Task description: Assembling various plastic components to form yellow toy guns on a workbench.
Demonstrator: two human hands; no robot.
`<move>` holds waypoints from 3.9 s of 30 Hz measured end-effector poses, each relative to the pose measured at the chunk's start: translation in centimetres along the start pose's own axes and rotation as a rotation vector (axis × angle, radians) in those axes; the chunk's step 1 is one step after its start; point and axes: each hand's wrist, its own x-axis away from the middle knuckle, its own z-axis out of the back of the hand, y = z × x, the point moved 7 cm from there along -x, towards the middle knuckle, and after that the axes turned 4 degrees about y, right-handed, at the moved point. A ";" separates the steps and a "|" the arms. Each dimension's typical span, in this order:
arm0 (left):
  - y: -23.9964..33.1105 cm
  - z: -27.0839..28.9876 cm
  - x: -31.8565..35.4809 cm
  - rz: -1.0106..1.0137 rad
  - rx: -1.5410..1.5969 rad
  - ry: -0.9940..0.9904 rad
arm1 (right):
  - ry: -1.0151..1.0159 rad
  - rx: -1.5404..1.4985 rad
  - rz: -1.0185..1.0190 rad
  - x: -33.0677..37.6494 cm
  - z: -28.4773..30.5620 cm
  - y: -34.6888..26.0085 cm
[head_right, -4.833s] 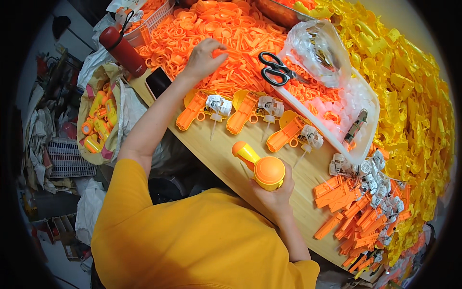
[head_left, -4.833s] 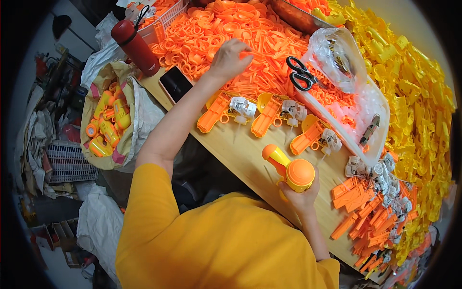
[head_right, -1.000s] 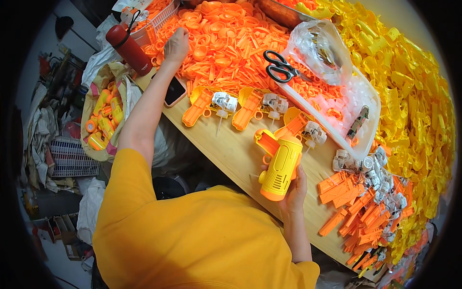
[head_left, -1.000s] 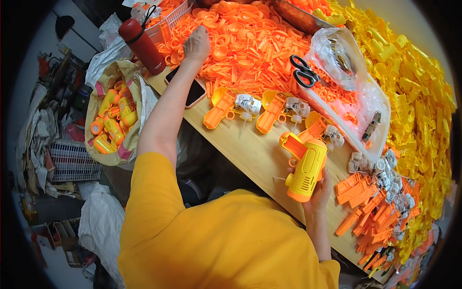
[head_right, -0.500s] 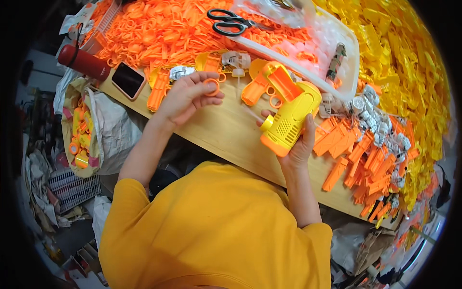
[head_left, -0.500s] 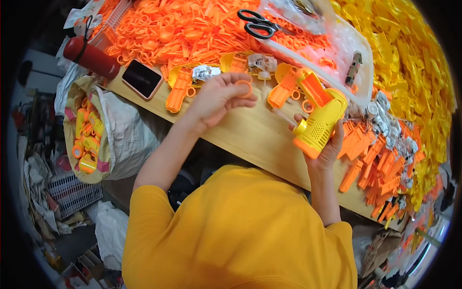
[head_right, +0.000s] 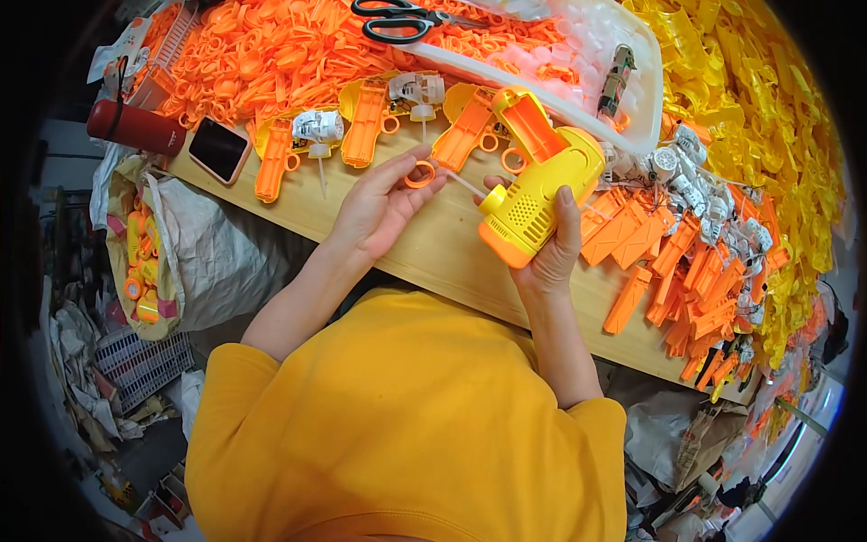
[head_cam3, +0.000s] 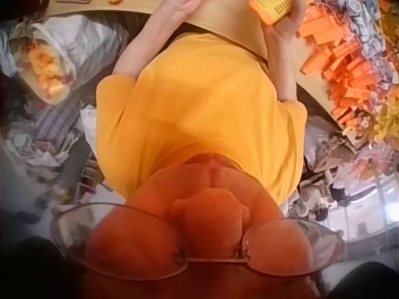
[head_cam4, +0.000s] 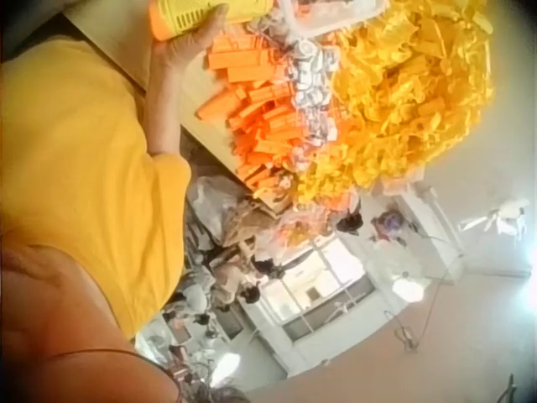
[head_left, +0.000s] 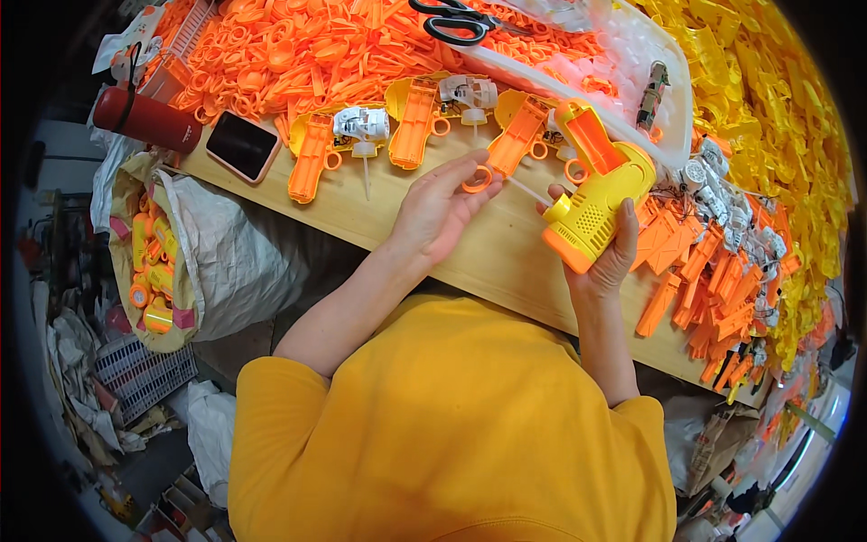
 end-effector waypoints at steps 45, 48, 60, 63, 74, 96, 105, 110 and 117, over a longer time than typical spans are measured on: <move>-0.2 -9.5 1.7 -0.751 -0.871 -0.615 | 0.036 0.164 0.248 -4.0 -3.0 -4.4; 3.2 -10.7 1.9 -1.189 -1.226 -0.495 | 0.039 0.369 0.328 -7.6 -3.6 -8.3; -1.6 -8.4 0.5 -1.173 -1.952 -0.456 | 0.177 0.861 0.660 -19.9 -4.2 -17.0; -1.6 -8.3 1.2 -1.170 -1.939 -0.455 | 0.465 1.259 1.318 -17.7 -4.9 -21.1; -4.9 -7.5 5.9 -1.075 -1.939 -0.536 | 0.739 1.229 0.428 -27.8 10.3 -28.9; 1.4 -11.5 0.0 -0.481 -0.710 -0.605 | -0.067 0.275 -0.277 -2.3 -2.1 3.9; 2.1 -7.9 0.2 -0.512 -0.928 -0.363 | -0.224 0.666 -0.362 2.5 -1.3 4.0; 2.0 -9.6 0.8 -1.009 -1.507 -0.511 | 0.108 0.670 0.214 3.5 5.0 -1.3; -0.1 -10.3 0.5 -1.065 -1.604 -0.611 | 0.282 0.503 0.273 2.8 7.9 -1.7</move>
